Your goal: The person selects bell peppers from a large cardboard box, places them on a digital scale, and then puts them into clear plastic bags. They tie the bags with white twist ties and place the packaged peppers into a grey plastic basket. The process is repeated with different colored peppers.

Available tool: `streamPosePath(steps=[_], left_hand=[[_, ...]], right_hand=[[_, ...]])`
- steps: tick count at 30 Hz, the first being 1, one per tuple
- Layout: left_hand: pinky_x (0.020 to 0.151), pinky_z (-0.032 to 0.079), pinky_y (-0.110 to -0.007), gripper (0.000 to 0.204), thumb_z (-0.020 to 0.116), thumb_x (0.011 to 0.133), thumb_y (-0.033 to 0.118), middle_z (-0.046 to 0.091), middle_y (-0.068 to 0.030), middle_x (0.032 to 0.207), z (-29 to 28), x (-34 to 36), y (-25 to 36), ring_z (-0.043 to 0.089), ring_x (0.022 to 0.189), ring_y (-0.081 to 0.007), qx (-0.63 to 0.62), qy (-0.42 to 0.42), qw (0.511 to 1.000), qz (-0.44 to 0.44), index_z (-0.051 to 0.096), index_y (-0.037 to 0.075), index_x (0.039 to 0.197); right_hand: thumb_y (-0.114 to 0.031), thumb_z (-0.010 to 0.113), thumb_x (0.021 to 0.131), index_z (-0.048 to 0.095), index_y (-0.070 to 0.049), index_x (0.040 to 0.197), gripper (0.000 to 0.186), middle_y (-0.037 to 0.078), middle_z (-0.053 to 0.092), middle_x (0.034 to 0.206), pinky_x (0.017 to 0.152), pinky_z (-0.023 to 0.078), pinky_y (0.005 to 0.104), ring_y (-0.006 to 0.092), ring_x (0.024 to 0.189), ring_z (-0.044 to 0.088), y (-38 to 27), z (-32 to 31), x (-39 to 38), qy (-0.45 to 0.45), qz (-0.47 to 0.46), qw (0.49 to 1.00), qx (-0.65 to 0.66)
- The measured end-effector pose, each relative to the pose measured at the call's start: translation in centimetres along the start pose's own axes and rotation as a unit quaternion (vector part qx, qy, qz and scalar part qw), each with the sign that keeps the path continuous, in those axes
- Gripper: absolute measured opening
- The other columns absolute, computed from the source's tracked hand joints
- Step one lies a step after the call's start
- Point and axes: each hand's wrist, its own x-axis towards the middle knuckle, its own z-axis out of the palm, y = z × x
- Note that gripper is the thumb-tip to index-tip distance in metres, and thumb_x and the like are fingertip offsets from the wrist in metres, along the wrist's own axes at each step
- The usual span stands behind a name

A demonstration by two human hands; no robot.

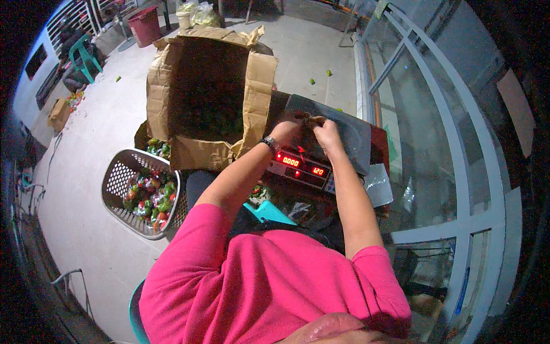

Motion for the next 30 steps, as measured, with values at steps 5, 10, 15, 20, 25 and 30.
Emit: streamPosePath(steps=[5,10,15,20,25,30], left_hand=[[0.052,0.047,-0.036,0.021,0.051,0.074,0.011,0.058,-0.0148,0.075,-3.0,-0.8,3.0,0.058,0.067,-0.0293,-0.07,-0.044,0.997,-0.006,0.05,0.004,0.094],[0.051,0.047,-0.036,0.021,0.05,0.075,0.01,0.059,-0.0134,0.075,-3.4,-0.8,3.1,0.059,0.066,-0.0276,0.004,-0.065,0.998,-0.012,0.049,0.004,0.096],[0.05,0.047,-0.036,0.022,0.048,0.076,0.008,0.059,-0.0124,0.075,-3.2,-0.4,3.6,0.06,0.065,-0.0262,0.024,-0.076,0.997,-0.021,0.049,0.004,0.097],[0.049,0.046,-0.034,0.016,0.05,0.077,0.013,0.059,-0.0136,0.072,-4.2,-0.5,4.8,0.059,0.06,-0.0242,0.006,-0.04,0.999,-0.024,0.053,0.003,0.088],[0.048,0.041,-0.032,0.023,0.05,0.077,0.021,0.058,-0.0129,0.064,-5.8,-0.3,5.7,0.054,0.055,-0.0198,-0.254,0.031,0.953,-0.16,0.056,0.001,0.069],[0.048,0.039,-0.032,0.022,0.05,0.078,0.022,0.056,-0.0123,0.067,-5.8,-0.2,5.9,0.05,0.053,-0.0164,-0.303,0.028,0.945,-0.117,0.056,0.001,0.074]], right_hand=[[-0.001,0.055,0.066,0.061,0.0,0.085,0.02,0.012,0.062,0.085,0.071,0.043,0.0293,0.0203,0.078,0.059,0.1,-0.7,-1.2,0.045,-0.032,0.998,-0.005],[-0.007,0.06,0.068,0.061,-0.003,0.083,0.015,0.013,0.06,0.082,0.07,0.044,0.0321,0.0268,0.08,0.058,0.6,0.5,-0.8,0.1,-0.087,0.978,-0.16],[-0.008,0.061,0.068,0.061,-0.003,0.08,0.013,0.013,0.059,0.08,0.069,0.044,0.0326,0.0287,0.078,0.058,1.0,1.1,-0.5,0.142,-0.123,0.973,-0.135],[-0.008,0.061,0.068,0.06,-0.003,0.078,0.011,0.012,0.058,0.079,0.068,0.044,0.0319,0.0277,0.075,0.058,1.8,0.7,-0.1,0.151,-0.109,0.974,-0.132],[-0.006,0.061,0.068,0.061,-0.005,0.077,0.009,0.011,0.058,0.077,0.066,0.045,0.0308,0.0248,0.073,0.058,1.9,0.7,0.0,0.151,-0.11,0.976,-0.112],[-0.004,0.06,0.069,0.06,-0.004,0.076,0.007,0.011,0.056,0.077,0.065,0.044,0.0302,0.024,0.072,0.058,2.7,0.5,0.1,0.162,-0.098,0.976,-0.104]])
